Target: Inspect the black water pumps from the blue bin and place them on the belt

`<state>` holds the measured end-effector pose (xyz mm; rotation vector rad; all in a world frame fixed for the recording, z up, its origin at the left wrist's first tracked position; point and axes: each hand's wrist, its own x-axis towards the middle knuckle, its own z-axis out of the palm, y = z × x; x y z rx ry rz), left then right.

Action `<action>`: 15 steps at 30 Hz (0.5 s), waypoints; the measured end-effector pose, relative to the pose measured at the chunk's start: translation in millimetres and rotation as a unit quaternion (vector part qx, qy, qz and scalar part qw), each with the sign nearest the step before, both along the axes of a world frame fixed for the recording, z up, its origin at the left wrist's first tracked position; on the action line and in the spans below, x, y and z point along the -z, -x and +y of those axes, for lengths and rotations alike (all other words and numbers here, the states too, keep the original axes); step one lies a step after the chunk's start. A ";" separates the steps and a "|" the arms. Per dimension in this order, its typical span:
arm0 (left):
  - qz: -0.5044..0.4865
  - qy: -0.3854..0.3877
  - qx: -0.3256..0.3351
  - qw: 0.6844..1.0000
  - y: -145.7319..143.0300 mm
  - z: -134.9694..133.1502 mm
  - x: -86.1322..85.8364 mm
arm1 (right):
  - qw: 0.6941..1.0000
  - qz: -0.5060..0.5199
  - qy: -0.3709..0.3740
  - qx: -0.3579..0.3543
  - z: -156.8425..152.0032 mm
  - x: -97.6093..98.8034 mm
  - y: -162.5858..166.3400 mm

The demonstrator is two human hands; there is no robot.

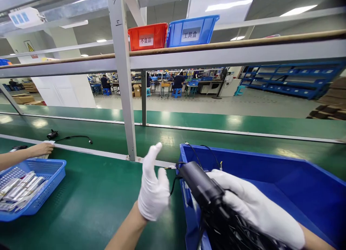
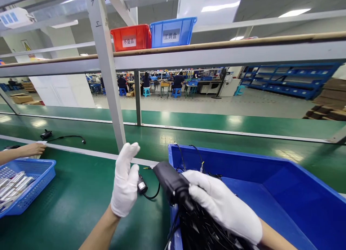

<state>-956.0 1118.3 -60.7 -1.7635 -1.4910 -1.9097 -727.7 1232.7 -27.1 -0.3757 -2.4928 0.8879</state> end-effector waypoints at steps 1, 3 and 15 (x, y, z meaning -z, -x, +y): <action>-0.037 0.029 0.020 0.999 3.6 -1.6 -5.0 | 0.999 -0.001 0.024 0.027 0.0 -0.3 0.4; -0.029 0.111 0.077 0.990 4.5 -1.1 -17.3 | 0.995 0.002 0.051 0.080 -1.0 -4.6 4.5; -0.235 -0.071 0.250 0.937 29.8 96.2 -174.3 | 0.885 -0.223 -0.310 0.268 100.2 -94.7 -5.2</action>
